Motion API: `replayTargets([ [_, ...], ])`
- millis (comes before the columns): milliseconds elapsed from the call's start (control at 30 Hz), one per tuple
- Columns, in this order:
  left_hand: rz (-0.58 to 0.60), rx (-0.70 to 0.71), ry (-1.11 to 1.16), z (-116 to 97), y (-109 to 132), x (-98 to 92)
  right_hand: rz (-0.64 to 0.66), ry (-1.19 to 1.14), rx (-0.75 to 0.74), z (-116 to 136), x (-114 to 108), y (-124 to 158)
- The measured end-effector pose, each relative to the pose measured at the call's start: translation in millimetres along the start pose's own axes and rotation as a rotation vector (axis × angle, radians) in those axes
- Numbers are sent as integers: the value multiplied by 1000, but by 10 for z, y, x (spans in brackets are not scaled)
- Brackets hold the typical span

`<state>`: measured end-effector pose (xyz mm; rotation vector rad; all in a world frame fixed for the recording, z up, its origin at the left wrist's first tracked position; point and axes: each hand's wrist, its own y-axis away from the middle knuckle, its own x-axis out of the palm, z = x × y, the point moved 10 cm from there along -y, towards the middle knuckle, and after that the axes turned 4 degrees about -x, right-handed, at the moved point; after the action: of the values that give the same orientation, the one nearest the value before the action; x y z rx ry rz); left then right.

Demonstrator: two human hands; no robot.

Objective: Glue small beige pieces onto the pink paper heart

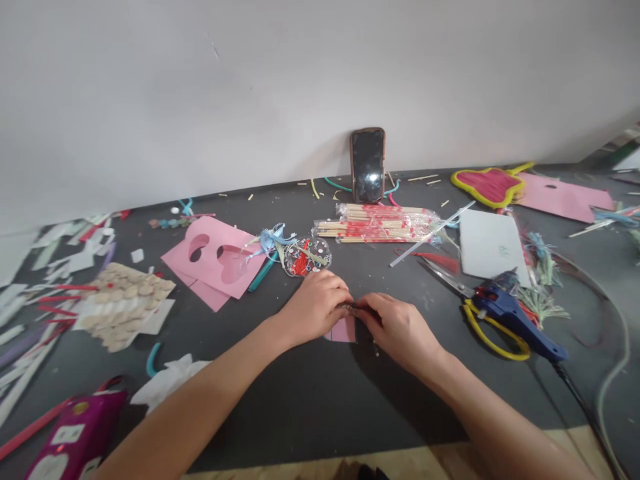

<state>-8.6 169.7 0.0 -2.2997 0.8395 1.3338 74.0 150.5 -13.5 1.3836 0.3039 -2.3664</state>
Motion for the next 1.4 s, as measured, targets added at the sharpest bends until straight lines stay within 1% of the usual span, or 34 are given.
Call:
replayTargets([
  [167,-9,-7,13,15,-2,13,21,35,-2,4,11,36],
  [400,-12,-18,17,19,-1,19,44,111,30,24,16,12],
  [667,-29,-26,15,16,0,14,19,115,23,49,2,10],
  [867,-18,-12,21,3,5,16,12,131,29,38,23,15],
  [1000,-23,14,31,-14,35,-48,5,116,8,51,7,20],
  [1133,-51,4,-46,-41,193,-166,14,124,6,54,7,17],
  [1233,-30,-19,-124,-106,392,-177,26,132,13,49,19,7],
  [1333,64,-21,-149,-205,583,-46,25,139,10,55,16,-1],
  [1400,103,-16,-146,-266,679,53,21,140,13,56,9,-2],
])
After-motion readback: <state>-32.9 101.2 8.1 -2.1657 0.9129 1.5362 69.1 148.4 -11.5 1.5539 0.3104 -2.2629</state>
